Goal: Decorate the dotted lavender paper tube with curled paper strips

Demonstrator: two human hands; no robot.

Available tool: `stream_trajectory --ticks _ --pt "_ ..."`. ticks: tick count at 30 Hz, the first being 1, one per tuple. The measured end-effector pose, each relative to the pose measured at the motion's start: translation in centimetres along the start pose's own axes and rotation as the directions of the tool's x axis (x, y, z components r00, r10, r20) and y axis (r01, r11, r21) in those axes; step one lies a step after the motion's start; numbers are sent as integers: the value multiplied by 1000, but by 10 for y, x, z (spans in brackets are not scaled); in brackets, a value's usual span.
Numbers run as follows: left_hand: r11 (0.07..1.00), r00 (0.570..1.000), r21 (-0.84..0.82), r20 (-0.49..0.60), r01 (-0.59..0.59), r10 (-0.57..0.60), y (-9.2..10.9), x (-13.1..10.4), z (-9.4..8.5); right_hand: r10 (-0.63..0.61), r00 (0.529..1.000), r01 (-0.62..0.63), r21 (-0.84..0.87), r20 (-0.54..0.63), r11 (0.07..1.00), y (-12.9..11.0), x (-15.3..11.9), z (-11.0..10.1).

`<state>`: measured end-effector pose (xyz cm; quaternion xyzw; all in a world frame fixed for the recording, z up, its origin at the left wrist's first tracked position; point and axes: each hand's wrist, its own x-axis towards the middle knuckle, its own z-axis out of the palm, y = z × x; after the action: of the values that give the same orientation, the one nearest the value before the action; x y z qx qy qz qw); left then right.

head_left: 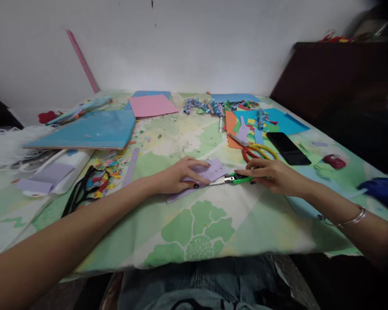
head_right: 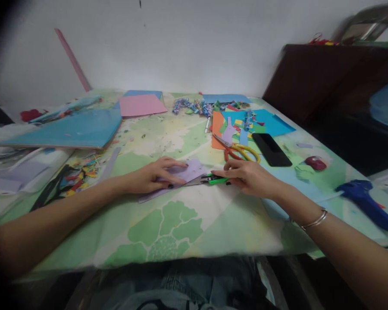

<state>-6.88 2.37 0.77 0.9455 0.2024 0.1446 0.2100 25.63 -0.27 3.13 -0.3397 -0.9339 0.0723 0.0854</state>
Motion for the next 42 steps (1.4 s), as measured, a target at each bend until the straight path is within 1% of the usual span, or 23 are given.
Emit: stream_trajectory --ticks 1,4,8,16,21,24,33,39,42 --pt "1000 999 -20 41 -9 10 -2 -7 -5 -10 1000 10 9 -2 1000 0 1 1" --pt "999 994 -54 107 -10 16 -6 -23 -14 -26 1000 26 38 2 999 2 2 2" --pt "999 986 -52 167 -12 21 -9 -30 -17 -18 1000 18 78 2 997 2 3 2" --pt "999 987 -36 158 8 -2 -9 -31 -13 -38 999 36 61 18 997 -2 6 4" --pt "999 991 -53 132 -8 15 -10 -34 -10 -55 998 52 87 23 995 -4 12 7" --pt "998 992 -53 124 -17 24 -10 -34 -10 -59 998 57 74 16 996 -7 14 7" --pt "999 994 -36 105 -39 43 -13 -36 -7 -41 999 41 50 -2 998 -17 12 8" --pt "999 991 -16 130 -35 37 -11 -36 -7 -66 998 64 105 14 992 -10 11 10" --pt "1000 992 -6 126 -24 24 -10 -36 -8 -73 997 71 144 8 987 -5 10 8"
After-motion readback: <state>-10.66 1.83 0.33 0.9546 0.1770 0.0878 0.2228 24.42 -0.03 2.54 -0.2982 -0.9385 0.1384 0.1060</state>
